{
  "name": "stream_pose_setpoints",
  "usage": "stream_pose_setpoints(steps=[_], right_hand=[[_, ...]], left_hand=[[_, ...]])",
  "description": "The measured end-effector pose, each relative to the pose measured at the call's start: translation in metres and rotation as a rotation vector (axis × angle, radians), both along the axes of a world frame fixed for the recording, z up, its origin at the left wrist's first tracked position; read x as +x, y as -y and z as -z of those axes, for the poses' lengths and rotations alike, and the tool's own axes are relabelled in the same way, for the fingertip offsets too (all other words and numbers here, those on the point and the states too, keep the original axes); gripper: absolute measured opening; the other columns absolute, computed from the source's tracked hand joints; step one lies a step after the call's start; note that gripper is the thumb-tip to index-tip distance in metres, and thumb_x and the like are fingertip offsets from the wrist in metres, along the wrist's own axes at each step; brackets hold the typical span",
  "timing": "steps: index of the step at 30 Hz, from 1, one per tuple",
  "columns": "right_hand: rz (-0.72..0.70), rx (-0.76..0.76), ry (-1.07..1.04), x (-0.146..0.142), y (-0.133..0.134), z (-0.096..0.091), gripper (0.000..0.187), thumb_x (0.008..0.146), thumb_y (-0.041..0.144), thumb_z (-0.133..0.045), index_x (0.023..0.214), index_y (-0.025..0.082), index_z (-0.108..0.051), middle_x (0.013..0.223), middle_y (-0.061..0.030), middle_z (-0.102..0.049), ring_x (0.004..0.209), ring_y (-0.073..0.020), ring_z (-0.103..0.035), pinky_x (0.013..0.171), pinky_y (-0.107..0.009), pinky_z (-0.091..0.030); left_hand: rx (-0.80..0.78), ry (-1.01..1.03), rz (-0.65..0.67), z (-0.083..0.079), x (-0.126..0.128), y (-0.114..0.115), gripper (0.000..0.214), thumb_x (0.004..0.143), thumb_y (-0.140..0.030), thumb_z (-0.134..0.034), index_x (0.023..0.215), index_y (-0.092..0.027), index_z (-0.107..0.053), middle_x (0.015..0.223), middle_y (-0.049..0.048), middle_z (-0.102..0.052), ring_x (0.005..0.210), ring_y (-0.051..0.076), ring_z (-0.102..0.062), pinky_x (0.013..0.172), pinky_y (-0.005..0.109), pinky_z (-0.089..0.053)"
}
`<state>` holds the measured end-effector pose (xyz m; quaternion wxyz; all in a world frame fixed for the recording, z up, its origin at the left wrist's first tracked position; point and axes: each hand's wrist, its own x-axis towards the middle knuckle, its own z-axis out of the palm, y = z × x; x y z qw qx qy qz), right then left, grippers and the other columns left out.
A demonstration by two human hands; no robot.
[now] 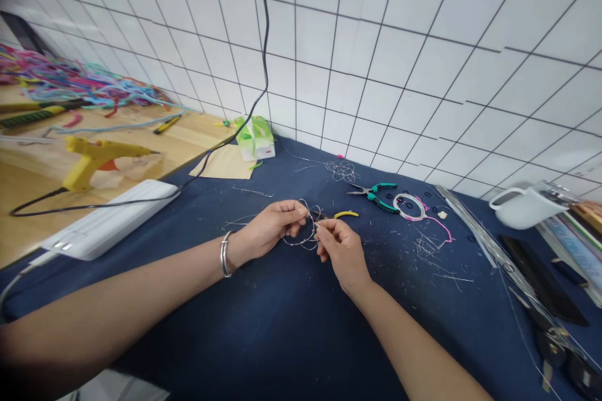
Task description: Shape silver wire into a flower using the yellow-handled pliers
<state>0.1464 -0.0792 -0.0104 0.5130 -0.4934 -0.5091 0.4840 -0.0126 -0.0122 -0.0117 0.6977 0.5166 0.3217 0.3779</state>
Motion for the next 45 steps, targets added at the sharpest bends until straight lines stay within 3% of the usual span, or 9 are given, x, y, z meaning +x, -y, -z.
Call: stream_pose_setpoints(steps=[5, 11, 19, 24, 33, 45], right_hand=[[0.038, 0.003, 0.005, 0.0028, -0.0016, 0.0030, 0.017, 0.081, 0.035, -0.052, 0.081, 0.018, -0.055, 0.061, 0.0034, -0.051, 0.047, -0.0069, -0.044, 0.042, -0.020, -0.037], [0.099, 0.028, -0.084, 0.0033, -0.0034, 0.0026, 0.017, 0.080, 0.032, -0.055, 0.090, 0.019, -0.054, 0.069, 0.0027, -0.052, 0.049, -0.0065, -0.046, 0.043, -0.020, -0.039], [-0.017, -0.003, -0.176, 0.0023, -0.0029, -0.0014, 0.024, 0.076, 0.027, -0.059, 0.099, 0.019, -0.055, 0.069, 0.0022, -0.051, 0.054, -0.0074, -0.048, 0.049, -0.022, -0.042], [-0.093, 0.028, -0.130, 0.0004, -0.0017, -0.0018, 0.029, 0.073, 0.023, -0.062, 0.102, 0.021, -0.057, 0.079, 0.0013, -0.053, 0.056, -0.0068, -0.050, 0.053, -0.023, -0.043], [-0.122, 0.045, 0.125, 0.0018, -0.0002, -0.0044, 0.040, 0.072, 0.027, -0.064, 0.111, 0.024, -0.054, 0.076, 0.0028, -0.051, 0.056, -0.0076, -0.050, 0.052, -0.024, -0.046], [-0.091, 0.097, 0.278, 0.0068, 0.0015, -0.0062, 0.028, 0.075, 0.034, -0.060, 0.100, 0.022, -0.058, 0.067, 0.0036, -0.050, 0.053, -0.0082, -0.049, 0.050, -0.022, -0.044]], left_hand=[[0.051, -0.017, 0.009, 0.0004, 0.0016, 0.0018, 0.021, 0.078, -0.034, -0.055, 0.073, -0.014, -0.054, 0.059, -0.0032, -0.048, 0.042, 0.004, -0.037, 0.043, 0.018, -0.028], [0.114, -0.070, 0.064, -0.0014, 0.0044, 0.0076, 0.015, 0.080, -0.029, -0.054, 0.077, -0.013, -0.054, 0.065, -0.0025, -0.050, 0.041, 0.002, -0.034, 0.040, 0.017, -0.025], [0.033, -0.006, -0.012, 0.0013, 0.0043, 0.0055, 0.018, 0.081, -0.032, -0.053, 0.076, -0.015, -0.052, 0.062, -0.0032, -0.048, 0.039, 0.002, -0.033, 0.036, 0.016, -0.023], [-0.045, 0.063, -0.001, 0.0041, 0.0045, 0.0067, 0.022, 0.082, -0.035, -0.051, 0.075, -0.015, -0.051, 0.054, -0.0048, -0.043, 0.036, 0.002, -0.030, 0.035, 0.016, -0.021], [-0.153, 0.136, 0.045, 0.0050, 0.0041, 0.0090, 0.020, 0.081, -0.034, -0.053, 0.077, -0.015, -0.050, 0.064, -0.0028, -0.049, 0.036, 0.001, -0.030, 0.034, 0.016, -0.019], [-0.141, 0.095, 0.062, 0.0024, 0.0029, 0.0089, 0.018, 0.081, -0.033, -0.052, 0.078, -0.015, -0.051, 0.067, -0.0008, -0.054, 0.035, 0.000, -0.031, 0.032, 0.015, -0.018]])
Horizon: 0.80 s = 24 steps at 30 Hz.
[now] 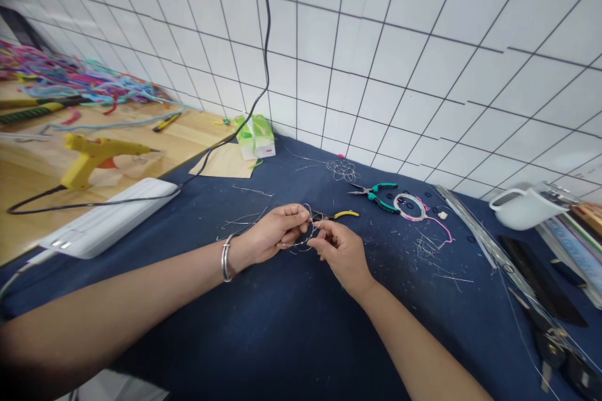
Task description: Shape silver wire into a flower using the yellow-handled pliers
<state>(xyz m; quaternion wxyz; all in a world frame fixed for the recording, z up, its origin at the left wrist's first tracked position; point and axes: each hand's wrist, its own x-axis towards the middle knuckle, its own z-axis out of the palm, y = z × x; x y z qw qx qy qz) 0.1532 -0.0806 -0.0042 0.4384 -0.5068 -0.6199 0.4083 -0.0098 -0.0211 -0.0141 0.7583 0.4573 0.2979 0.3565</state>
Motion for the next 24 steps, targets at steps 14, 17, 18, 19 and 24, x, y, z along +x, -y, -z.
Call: stream_pose_setpoints(steps=[14, 17, 18, 19, 24], right_hand=[[0.056, -0.019, -0.083, 0.0016, -0.0030, 0.0024, 0.025, 0.073, 0.032, -0.061, 0.095, 0.021, -0.059, 0.067, 0.0035, -0.052, 0.052, -0.0083, -0.050, 0.048, -0.023, -0.045], [0.084, -0.032, -0.171, 0.0003, -0.0042, 0.0036, 0.033, 0.072, 0.032, -0.062, 0.103, 0.021, -0.054, 0.071, 0.0029, -0.054, 0.054, -0.0089, -0.052, 0.047, -0.023, -0.046], [0.090, -0.041, -0.196, -0.0004, -0.0045, 0.0042, 0.036, 0.071, 0.032, -0.063, 0.104, 0.021, -0.052, 0.072, 0.0027, -0.055, 0.054, -0.0091, -0.052, 0.046, -0.022, -0.045], [0.089, -0.054, -0.212, -0.0012, -0.0046, 0.0048, 0.037, 0.070, 0.032, -0.064, 0.103, 0.021, -0.051, 0.073, 0.0025, -0.056, 0.055, -0.0093, -0.053, 0.045, -0.022, -0.045], [0.044, -0.131, -0.175, -0.0068, -0.0029, 0.0078, 0.033, 0.067, 0.032, -0.067, 0.092, 0.019, -0.050, 0.075, 0.0005, -0.058, 0.058, -0.0104, -0.055, 0.046, -0.022, -0.046]], left_hand=[[0.016, -0.017, -0.001, -0.0011, -0.0012, -0.0014, 0.021, 0.082, -0.036, -0.051, 0.079, -0.015, -0.050, 0.068, -0.0007, -0.052, 0.037, 0.001, -0.031, 0.032, 0.014, -0.018], [0.012, 0.023, -0.059, -0.0009, -0.0007, -0.0025, 0.020, 0.083, -0.036, -0.049, 0.084, -0.016, -0.050, 0.068, -0.0014, -0.051, 0.037, 0.001, -0.031, 0.032, 0.014, -0.017], [0.013, 0.037, -0.078, -0.0008, -0.0005, -0.0028, 0.020, 0.083, -0.036, -0.049, 0.084, -0.016, -0.050, 0.068, -0.0015, -0.051, 0.037, 0.001, -0.031, 0.032, 0.014, -0.017], [0.014, 0.050, -0.096, -0.0007, -0.0003, -0.0030, 0.020, 0.083, -0.036, -0.048, 0.085, -0.016, -0.050, 0.068, -0.0016, -0.051, 0.037, 0.001, -0.031, 0.032, 0.014, -0.018], [0.008, 0.100, -0.180, 0.0002, 0.0016, -0.0010, 0.021, 0.084, -0.038, -0.046, 0.083, -0.017, -0.047, 0.069, -0.0020, -0.051, 0.038, 0.002, -0.032, 0.033, 0.014, -0.021]])
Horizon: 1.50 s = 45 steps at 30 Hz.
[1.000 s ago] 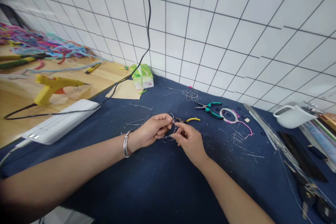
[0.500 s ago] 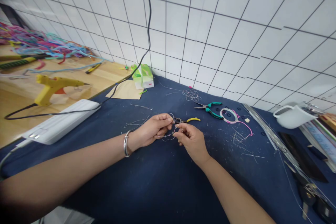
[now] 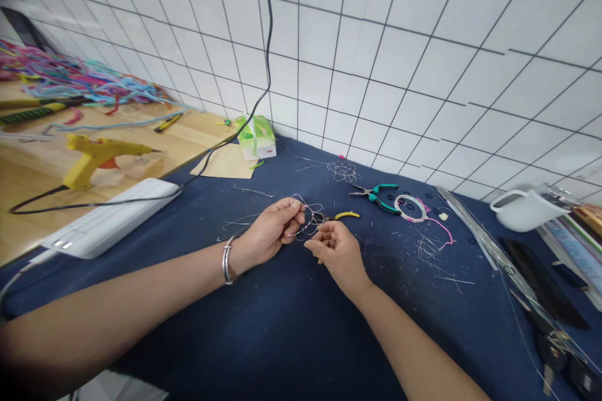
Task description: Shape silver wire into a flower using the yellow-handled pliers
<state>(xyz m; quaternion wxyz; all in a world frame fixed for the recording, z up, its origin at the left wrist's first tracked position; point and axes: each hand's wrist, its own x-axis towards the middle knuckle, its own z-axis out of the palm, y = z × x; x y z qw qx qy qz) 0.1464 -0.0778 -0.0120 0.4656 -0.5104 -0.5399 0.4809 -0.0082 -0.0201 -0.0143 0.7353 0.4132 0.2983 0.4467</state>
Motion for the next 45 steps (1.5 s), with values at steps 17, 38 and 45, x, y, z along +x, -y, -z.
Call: stream_pose_setpoints(steps=[17, 38, 45], right_hand=[[0.078, 0.249, 0.379, -0.003, 0.008, -0.005, 0.033, 0.075, 0.034, -0.060, 0.106, 0.022, -0.055, 0.069, 0.0009, -0.056, 0.061, -0.0121, -0.052, 0.064, -0.027, -0.047], [0.078, 0.399, 0.700, 0.008, 0.003, 0.000, 0.026, 0.080, 0.039, -0.054, 0.100, 0.024, -0.059, 0.076, -0.0011, -0.064, 0.071, -0.0172, -0.061, 0.073, -0.031, -0.045], [0.058, 0.464, 0.794, 0.015, 0.000, 0.000, 0.025, 0.080, 0.040, -0.053, 0.098, 0.023, -0.059, 0.075, -0.0014, -0.065, 0.074, -0.0171, -0.061, 0.073, -0.029, -0.045]], left_hand=[[0.103, -0.260, -0.082, 0.000, 0.008, 0.013, 0.020, 0.083, -0.035, -0.046, 0.075, -0.017, -0.047, 0.060, -0.0042, -0.047, 0.037, 0.003, -0.032, 0.033, 0.015, -0.024], [0.260, -0.352, -0.096, 0.001, 0.004, 0.004, 0.017, 0.084, -0.032, -0.044, 0.076, -0.018, -0.047, 0.056, -0.0054, -0.044, 0.036, 0.004, -0.032, 0.034, 0.016, -0.024], [0.329, -0.414, -0.113, -0.005, 0.000, -0.003, 0.014, 0.082, -0.028, -0.047, 0.078, -0.016, -0.052, 0.061, -0.0032, -0.052, 0.039, 0.003, -0.036, 0.037, 0.016, -0.027]])
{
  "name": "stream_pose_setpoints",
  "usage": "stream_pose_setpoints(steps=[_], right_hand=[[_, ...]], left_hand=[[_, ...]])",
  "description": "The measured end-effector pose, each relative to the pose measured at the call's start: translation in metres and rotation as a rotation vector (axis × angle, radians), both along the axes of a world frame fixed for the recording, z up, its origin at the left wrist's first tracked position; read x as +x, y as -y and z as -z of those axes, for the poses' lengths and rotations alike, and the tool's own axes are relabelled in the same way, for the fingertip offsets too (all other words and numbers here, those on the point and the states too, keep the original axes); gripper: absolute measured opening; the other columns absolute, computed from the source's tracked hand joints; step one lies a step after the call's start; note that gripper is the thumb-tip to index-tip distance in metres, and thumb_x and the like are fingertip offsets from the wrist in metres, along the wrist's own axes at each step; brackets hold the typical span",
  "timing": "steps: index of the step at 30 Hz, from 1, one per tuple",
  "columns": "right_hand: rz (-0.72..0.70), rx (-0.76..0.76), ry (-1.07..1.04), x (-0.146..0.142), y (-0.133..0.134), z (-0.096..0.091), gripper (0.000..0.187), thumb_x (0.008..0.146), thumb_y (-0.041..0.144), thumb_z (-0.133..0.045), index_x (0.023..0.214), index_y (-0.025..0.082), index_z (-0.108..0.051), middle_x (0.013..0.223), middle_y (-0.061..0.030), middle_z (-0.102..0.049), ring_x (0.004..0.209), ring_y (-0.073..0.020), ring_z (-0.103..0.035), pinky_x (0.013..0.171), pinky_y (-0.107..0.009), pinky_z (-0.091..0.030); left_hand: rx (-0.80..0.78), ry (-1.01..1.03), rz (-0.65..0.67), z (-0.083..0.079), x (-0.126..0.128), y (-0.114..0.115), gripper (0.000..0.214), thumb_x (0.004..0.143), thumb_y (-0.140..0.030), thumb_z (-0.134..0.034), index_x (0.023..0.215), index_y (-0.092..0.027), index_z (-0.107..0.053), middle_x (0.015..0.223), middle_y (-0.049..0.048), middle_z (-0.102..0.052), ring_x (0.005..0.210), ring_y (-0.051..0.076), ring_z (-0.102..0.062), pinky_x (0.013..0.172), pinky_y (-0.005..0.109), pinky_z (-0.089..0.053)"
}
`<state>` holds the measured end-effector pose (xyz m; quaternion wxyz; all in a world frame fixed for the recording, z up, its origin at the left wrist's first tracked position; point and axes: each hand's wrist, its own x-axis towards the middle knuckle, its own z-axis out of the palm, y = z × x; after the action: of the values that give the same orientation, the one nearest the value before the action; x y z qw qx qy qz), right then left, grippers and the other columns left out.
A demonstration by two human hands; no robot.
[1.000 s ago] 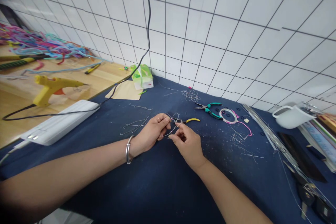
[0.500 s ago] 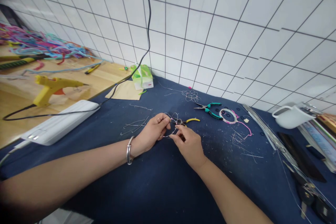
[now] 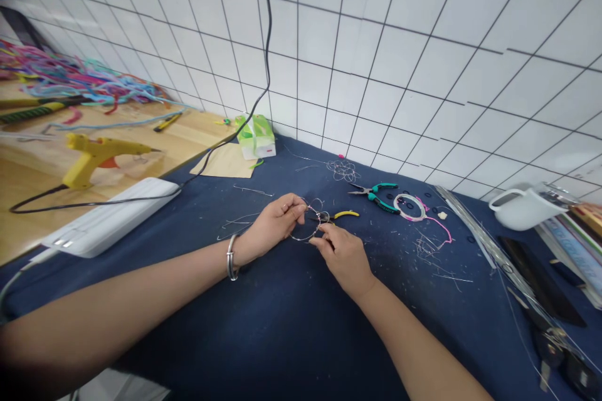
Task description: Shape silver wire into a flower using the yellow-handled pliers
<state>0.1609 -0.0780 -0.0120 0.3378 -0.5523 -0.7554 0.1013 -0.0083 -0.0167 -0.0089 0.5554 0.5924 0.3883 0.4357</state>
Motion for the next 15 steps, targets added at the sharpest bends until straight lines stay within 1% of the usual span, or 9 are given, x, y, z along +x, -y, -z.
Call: stream_pose_setpoints(steps=[3, 6, 8, 11, 12, 13, 15], right_hand=[[0.022, -0.043, -0.059, 0.000, -0.001, 0.001, 0.028, 0.081, 0.040, -0.052, 0.103, 0.023, -0.058, 0.077, -0.0008, -0.064, 0.071, -0.0157, -0.061, 0.071, -0.028, -0.045], [0.065, -0.133, -0.197, -0.001, -0.001, 0.002, 0.037, 0.081, 0.041, -0.051, 0.113, 0.023, -0.051, 0.076, 0.0006, -0.063, 0.064, -0.0131, -0.060, 0.065, -0.026, -0.046], [0.090, -0.173, -0.247, -0.001, -0.001, 0.003, 0.036, 0.080, 0.042, -0.051, 0.111, 0.022, -0.052, 0.075, 0.0010, -0.063, 0.061, -0.0123, -0.059, 0.063, -0.025, -0.046], [0.031, -0.190, -0.166, -0.004, 0.000, 0.003, 0.025, 0.081, 0.042, -0.050, 0.092, 0.023, -0.061, 0.073, 0.0004, -0.062, 0.065, -0.0131, -0.058, 0.067, -0.026, -0.046], [0.005, -0.184, -0.132, -0.006, 0.000, 0.003, 0.024, 0.081, 0.041, -0.051, 0.091, 0.023, -0.062, 0.075, -0.0001, -0.062, 0.068, -0.0135, -0.058, 0.068, -0.027, -0.045], [-0.010, -0.177, -0.111, -0.008, 0.001, 0.003, 0.025, 0.080, 0.041, -0.052, 0.095, 0.023, -0.062, 0.078, -0.0007, -0.062, 0.069, -0.0137, -0.057, 0.069, -0.027, -0.045], [0.002, -0.175, -0.119, -0.013, 0.002, 0.004, 0.037, 0.076, 0.041, -0.057, 0.109, 0.023, -0.056, 0.085, -0.0019, -0.062, 0.067, -0.0132, -0.056, 0.068, -0.028, -0.046]], left_hand=[[-0.055, 0.021, 0.036, 0.001, 0.000, -0.001, 0.013, 0.082, -0.029, -0.047, 0.080, -0.017, -0.051, 0.062, -0.0030, -0.053, 0.037, 0.003, -0.035, 0.035, 0.015, -0.026], [-0.133, 0.086, 0.051, 0.005, 0.000, -0.002, 0.016, 0.083, -0.033, -0.047, 0.080, -0.017, -0.048, 0.063, -0.0030, -0.052, 0.035, 0.002, -0.033, 0.033, 0.015, -0.025], [-0.176, 0.145, 0.039, 0.008, 0.000, -0.002, 0.017, 0.083, -0.034, -0.048, 0.080, -0.017, -0.048, 0.063, -0.0031, -0.050, 0.036, 0.002, -0.033, 0.032, 0.015, -0.025], [-0.211, 0.221, 0.009, 0.011, 0.001, -0.002, 0.019, 0.082, -0.035, -0.049, 0.079, -0.017, -0.047, 0.063, -0.0033, -0.049, 0.037, 0.002, -0.032, 0.033, 0.014, -0.024], [-0.217, 0.239, 0.001, 0.011, 0.001, -0.001, 0.019, 0.082, -0.035, -0.049, 0.078, -0.017, -0.046, 0.062, -0.0035, -0.048, 0.037, 0.002, -0.031, 0.033, 0.014, -0.024], [-0.221, 0.249, -0.003, 0.011, 0.002, 0.000, 0.020, 0.082, -0.035, -0.049, 0.077, -0.017, -0.046, 0.061, -0.0039, -0.047, 0.036, 0.002, -0.031, 0.033, 0.015, -0.024], [-0.228, 0.249, -0.005, 0.010, 0.005, 0.004, 0.021, 0.083, -0.036, -0.048, 0.076, -0.016, -0.046, 0.057, -0.0049, -0.045, 0.036, 0.003, -0.031, 0.033, 0.015, -0.025]])
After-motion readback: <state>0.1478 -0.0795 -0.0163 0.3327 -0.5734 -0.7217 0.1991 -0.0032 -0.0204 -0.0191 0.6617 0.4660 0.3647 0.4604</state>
